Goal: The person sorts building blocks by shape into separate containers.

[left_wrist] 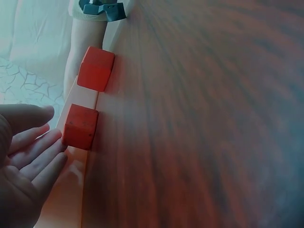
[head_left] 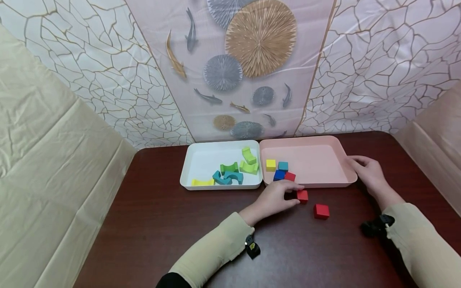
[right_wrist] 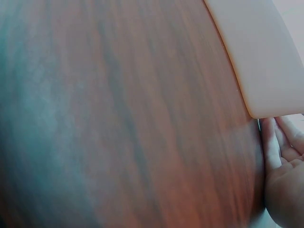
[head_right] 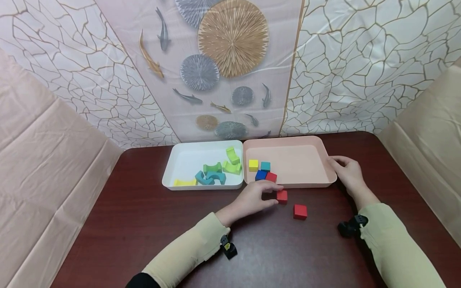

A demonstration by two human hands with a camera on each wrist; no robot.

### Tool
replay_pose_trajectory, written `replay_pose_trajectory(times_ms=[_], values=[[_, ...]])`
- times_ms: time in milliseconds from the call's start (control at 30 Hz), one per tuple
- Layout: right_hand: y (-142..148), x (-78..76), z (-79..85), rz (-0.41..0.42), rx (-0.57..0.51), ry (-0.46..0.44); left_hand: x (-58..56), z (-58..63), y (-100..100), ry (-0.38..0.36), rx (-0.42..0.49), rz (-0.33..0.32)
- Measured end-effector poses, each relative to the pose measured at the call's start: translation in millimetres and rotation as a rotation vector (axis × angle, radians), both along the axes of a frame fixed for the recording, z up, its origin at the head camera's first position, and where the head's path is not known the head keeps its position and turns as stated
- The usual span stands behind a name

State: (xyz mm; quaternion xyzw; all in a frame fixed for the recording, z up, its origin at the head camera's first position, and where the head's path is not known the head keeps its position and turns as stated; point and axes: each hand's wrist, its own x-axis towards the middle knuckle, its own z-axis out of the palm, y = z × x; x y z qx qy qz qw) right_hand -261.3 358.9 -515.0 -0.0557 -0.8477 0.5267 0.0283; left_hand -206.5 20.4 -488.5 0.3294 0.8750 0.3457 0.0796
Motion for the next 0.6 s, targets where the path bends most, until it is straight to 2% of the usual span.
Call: replay_pose_trajectory(times_ms=[333,600], values=[[-0.4,-0.5,1.2,0.001,0.008,-0.008,2.5,5.9,5.2,0.061,-0.111,-0.001],[0.4,0.0,-0.2,0.0,0.0,-0.007,2.7,5.9,11.0,0.093,-0.192,-0.01]])
